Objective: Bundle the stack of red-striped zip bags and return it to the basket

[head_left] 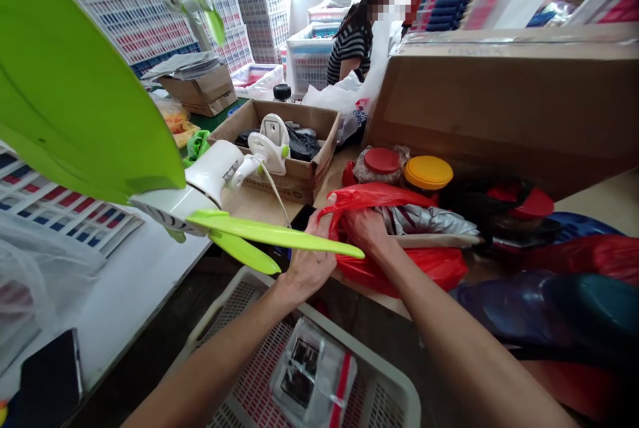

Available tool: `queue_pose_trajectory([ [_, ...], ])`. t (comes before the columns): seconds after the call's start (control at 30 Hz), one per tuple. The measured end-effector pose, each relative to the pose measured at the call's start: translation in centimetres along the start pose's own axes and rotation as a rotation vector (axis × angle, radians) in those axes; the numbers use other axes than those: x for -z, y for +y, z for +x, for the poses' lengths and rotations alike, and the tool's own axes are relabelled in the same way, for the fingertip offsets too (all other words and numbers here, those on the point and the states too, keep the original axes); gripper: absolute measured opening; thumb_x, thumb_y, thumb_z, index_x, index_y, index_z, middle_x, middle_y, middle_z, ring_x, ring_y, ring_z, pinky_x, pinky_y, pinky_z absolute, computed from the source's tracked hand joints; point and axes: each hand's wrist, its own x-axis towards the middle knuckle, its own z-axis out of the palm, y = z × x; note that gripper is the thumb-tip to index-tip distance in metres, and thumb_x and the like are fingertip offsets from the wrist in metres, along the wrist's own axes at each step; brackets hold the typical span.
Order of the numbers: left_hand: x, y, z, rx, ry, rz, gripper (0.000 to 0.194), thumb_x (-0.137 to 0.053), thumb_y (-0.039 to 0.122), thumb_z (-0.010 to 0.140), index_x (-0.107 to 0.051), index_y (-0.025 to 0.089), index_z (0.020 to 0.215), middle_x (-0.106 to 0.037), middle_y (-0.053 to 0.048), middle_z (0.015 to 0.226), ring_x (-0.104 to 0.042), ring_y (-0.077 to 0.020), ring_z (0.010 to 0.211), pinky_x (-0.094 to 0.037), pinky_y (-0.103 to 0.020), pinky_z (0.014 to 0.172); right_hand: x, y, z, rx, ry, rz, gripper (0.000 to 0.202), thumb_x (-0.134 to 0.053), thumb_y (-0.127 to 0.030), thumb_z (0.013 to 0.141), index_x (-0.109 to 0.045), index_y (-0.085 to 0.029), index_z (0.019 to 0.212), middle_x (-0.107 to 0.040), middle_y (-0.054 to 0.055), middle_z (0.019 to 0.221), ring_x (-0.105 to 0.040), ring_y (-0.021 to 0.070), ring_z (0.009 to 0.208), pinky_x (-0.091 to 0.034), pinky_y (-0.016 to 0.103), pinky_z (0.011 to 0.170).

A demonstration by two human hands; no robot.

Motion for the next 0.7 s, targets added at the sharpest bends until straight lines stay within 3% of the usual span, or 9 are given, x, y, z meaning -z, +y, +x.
queue_pose_trajectory([
  [0.2,0.2,-0.1,-0.1,-0.018,-0.009,0.029,0.075,-0.037,0.003,0.071,-0.021,0.016,0.143,-0.038,-0.011,0.144,-0.042,-0.0226,0.128,-0.037,-0.037,0.106,1.1,1.6,-3.5,-0.074,0.236,0.122,0.028,-0.041,-0.028,0.087,-0.067,-0.018,0.090,-0.071,0.011,0.086,-0.065,0.0241,0.080,-0.042,0.029,0.065],
  [0.33,0.8,0.4,0.4,-0.014,0.031,0.037,0.077,-0.038,0.003,0.069,-0.021,0.020,0.143,-0.036,-0.009,0.146,-0.043,-0.0227,0.127,-0.040,-0.037,0.102,0.8,2.5,-5.3,-0.178,0.390,0.313,0.030,-0.042,-0.028,0.083,-0.066,-0.017,0.099,-0.072,0.008,0.090,-0.065,0.0190,0.074,-0.045,0.027,0.066],
  [0.43,0.9,0.5,0.3,-0.046,0.053,0.023,0.077,-0.037,0.001,0.069,-0.021,0.020,0.142,-0.038,-0.009,0.145,-0.039,-0.0205,0.129,-0.038,-0.035,0.104,0.4,3.0,-6.5,-0.266,0.486,0.443,0.032,-0.041,-0.031,0.083,-0.065,-0.015,0.095,-0.071,0.006,0.079,-0.062,0.0152,0.059,-0.047,0.024,0.059],
  [0.6,0.6,0.8,0.1,0.049,0.014,0.090,0.055,-0.038,0.003,0.074,-0.046,0.011,0.128,-0.053,-0.015,0.127,-0.050,-0.0223,0.118,-0.040,-0.035,0.101,-0.6,3.2,-7.3,-0.253,0.552,0.517,0.027,-0.045,-0.033,0.081,-0.064,-0.017,0.089,-0.069,0.005,0.075,-0.061,0.0154,0.059,-0.045,0.025,0.060],
  [0.7,0.1,1.7,1.0,0.169,-0.065,0.248,0.031,-0.044,0.020,0.083,-0.060,0.016,0.109,-0.057,-0.013,0.116,-0.057,-0.0236,0.102,-0.046,-0.037,0.093,-1.3,3.0,-7.1,-0.233,0.553,0.527,0.024,-0.048,-0.033,0.079,-0.065,-0.019,0.087,-0.070,0.005,0.077,-0.060,0.0166,0.060,-0.044,0.027,0.063],
])
